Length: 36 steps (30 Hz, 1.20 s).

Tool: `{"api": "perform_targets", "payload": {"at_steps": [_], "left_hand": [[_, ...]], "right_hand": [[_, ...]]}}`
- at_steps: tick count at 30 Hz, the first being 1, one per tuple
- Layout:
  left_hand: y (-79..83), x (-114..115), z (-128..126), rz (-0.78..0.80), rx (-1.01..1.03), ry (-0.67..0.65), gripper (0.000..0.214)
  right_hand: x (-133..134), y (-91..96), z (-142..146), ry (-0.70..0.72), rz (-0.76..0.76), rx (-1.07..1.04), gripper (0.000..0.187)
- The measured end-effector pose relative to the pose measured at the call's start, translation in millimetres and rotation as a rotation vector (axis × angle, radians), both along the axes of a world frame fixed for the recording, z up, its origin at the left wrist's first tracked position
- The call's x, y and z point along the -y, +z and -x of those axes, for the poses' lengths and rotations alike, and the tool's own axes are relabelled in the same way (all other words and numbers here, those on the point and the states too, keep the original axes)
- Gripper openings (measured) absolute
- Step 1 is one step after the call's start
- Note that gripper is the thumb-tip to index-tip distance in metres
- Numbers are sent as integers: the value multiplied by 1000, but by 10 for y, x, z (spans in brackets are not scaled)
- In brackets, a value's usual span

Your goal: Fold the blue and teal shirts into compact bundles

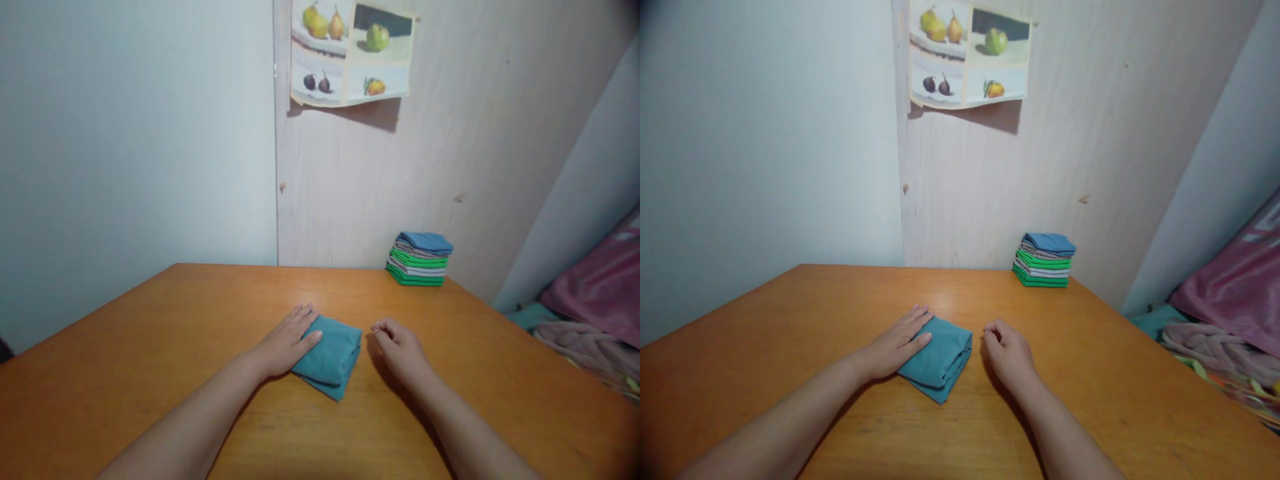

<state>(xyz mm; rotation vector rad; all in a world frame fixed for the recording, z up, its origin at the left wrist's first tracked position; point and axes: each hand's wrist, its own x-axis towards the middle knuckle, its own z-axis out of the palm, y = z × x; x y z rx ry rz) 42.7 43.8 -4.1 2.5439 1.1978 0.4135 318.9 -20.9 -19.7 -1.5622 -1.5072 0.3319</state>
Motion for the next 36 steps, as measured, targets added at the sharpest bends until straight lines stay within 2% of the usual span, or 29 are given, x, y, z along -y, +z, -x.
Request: {"api": "perform_targets", "payload": {"at_steps": [2,7,13,19,24,28,36], "left_hand": [[-12,-8,-3,-2,16,7,73],[-56,-16,-12,-26,22,37,69],[-83,-29,-7,-32,8,55,70],[-54,12,-15,-52,-37,58,74],[17,81,-14,-114,-124,33,87],[9,81,-2,-139,-156,25,96],[30,137,-68,-121,-187,69,102]], "right_hand": [[-35,-35,-23,39,62,-27,19],[2,-60,87,301,164,-60,16],[-40,-50,145,393,166,-155,18],[-81,-47,183,341,165,-134,13],[-142,-32,240,225,76,-47,17],[-232,-87,237,176,57,-54,21],[-357,-184,195,186,55,-88,30]]}}
